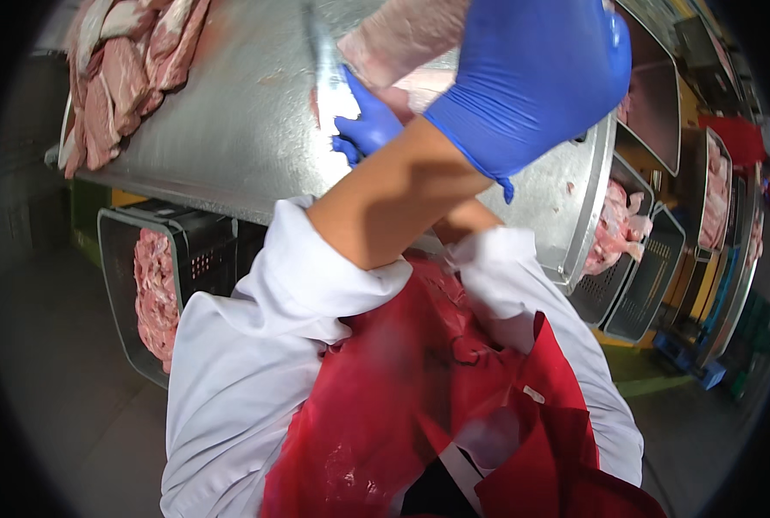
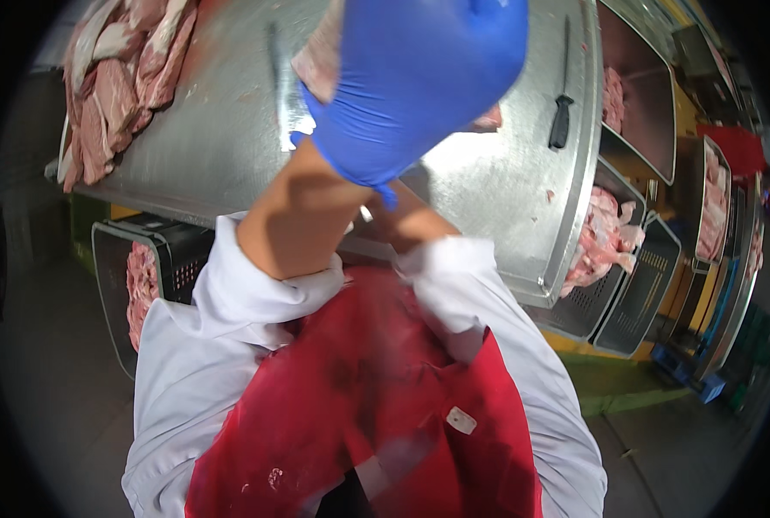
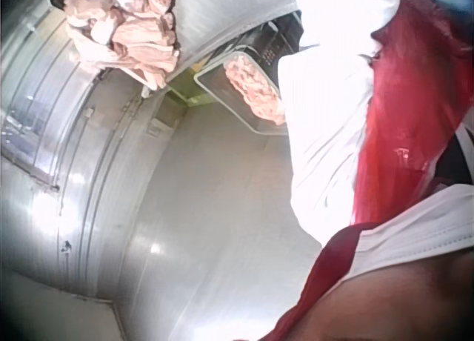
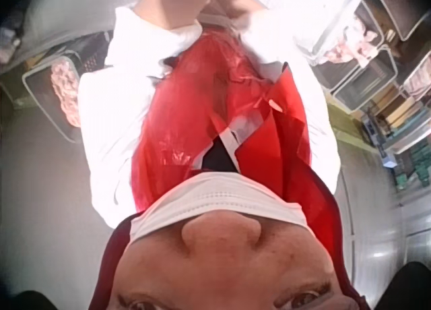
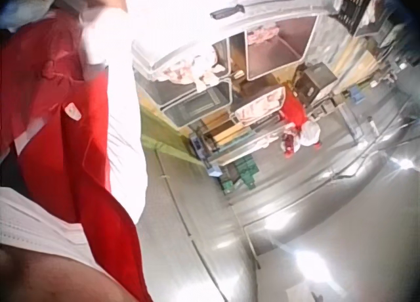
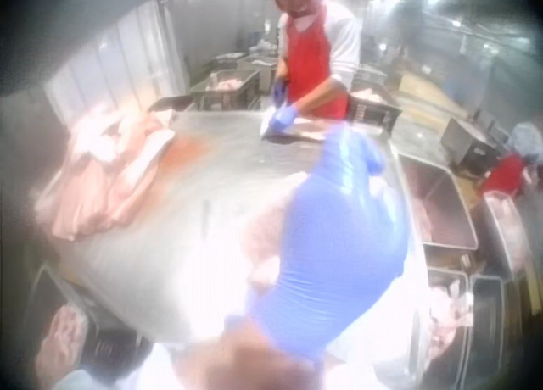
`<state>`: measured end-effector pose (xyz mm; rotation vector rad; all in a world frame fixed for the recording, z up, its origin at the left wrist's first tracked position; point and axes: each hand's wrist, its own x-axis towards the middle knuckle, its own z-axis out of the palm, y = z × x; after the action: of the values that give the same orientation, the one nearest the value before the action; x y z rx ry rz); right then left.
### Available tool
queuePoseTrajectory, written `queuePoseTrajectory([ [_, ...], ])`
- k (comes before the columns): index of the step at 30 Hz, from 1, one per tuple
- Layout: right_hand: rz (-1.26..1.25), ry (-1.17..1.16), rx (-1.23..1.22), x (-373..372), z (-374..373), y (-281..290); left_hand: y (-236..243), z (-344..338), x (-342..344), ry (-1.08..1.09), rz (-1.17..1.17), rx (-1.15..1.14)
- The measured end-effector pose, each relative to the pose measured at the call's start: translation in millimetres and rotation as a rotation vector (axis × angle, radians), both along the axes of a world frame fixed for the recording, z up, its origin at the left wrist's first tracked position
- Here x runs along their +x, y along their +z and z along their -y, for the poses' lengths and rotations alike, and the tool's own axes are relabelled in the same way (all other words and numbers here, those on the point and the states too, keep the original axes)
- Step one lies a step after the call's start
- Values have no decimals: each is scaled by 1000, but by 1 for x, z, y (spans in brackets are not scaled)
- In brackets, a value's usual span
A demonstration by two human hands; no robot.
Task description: The person trims fat and sinew from large slabs of pork belly using a boning knife on a stainless steel table. They separate the trimmed meat from the fat and place the pieces into a bin below the table.
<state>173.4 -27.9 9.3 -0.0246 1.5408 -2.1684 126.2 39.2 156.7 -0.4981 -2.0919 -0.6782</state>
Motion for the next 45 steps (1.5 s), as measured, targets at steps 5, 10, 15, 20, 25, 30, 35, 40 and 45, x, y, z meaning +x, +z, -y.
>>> queuePoseTrajectory([
  [5, -48, 328, 377, 31, -76, 42, 84, 19, 7, -524, 75, 370],
  [10, 100, 83, 364, 135, -269, -28, 18, 73, 50, -396, 402, 240],
  [15, 175, -428, 613, 241, -430, -21, -162, 118, 143, -422, 1025, -292],
  [20, 103, -290, 801, 252, -407, -19, -208, 49, 140, -356, 837, -352],
  [25, -326, -6, 991, 222, -335, -26, -236, 19, 123, -184, 839, -477],
  [30, -312, 49, 1207, 215, -331, -38, -246, 15, 120, -156, 951, -583],
  [35, -249, 110, 1343, 213, -347, -35, -235, 8, 136, -202, 1048, -533],
  [40, -314, 91, 1346, 211, -351, -36, -231, -1, 149, -267, 1114, -552],
  [45, -325, 102, 1359, 210, -351, -38, -208, -22, 149, -163, 962, -593],
])
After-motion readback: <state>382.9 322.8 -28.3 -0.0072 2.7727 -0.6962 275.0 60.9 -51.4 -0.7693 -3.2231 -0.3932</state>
